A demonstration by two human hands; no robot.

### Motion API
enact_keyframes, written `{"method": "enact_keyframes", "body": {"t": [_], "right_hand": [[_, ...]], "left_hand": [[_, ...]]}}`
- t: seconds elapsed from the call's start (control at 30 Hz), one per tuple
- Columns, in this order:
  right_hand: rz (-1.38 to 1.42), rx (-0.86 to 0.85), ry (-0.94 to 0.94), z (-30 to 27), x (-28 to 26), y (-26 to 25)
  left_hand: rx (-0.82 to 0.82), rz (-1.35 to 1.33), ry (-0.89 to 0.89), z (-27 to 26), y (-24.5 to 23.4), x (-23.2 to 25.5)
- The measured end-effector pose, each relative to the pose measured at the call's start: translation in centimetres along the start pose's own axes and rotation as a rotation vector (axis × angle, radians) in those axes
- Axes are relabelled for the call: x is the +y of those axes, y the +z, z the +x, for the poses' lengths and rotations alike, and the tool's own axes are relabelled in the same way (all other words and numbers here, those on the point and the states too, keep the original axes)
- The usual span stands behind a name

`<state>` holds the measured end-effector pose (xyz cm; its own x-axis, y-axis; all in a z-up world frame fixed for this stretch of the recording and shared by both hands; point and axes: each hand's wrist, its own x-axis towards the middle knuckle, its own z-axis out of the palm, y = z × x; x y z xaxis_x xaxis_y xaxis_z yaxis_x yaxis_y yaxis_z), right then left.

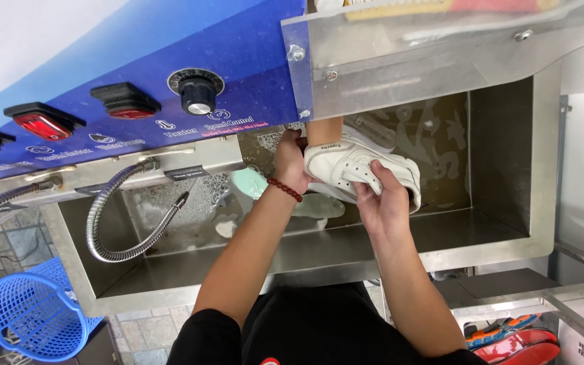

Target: Cleaning a white sneaker using a specialized shoe washing station.

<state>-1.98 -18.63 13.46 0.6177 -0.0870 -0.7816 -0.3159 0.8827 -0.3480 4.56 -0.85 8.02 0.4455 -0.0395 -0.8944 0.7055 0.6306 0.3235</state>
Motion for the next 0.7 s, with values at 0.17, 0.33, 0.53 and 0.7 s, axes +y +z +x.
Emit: {"method": "enact_keyframes", "body": {"t": [0.17, 0.33, 0.53, 0.7], "right_hand": [[-0.008, -0.001, -0.02, -1.0, -0.4, 1.1], [-0.028, 0.02, -0.036, -0.7, -0.8, 1.4], [-0.059, -0.028, -0.048, -0.4, -0.7, 0.2], [-0.035, -0.02, -0.047, -0.5, -0.2, -0.2]], "left_hand": [[0.035, 0.099, -0.04, -3.2, 2.6, 2.0], [0.015, 0.072, -0.077, -2.2, 2.6, 1.5], [-0.052, 0.054, 0.053, -1.4, 2.0, 0.6], [-0.035, 0.066, 0.027, -1.0, 2.3, 1.2]]}}
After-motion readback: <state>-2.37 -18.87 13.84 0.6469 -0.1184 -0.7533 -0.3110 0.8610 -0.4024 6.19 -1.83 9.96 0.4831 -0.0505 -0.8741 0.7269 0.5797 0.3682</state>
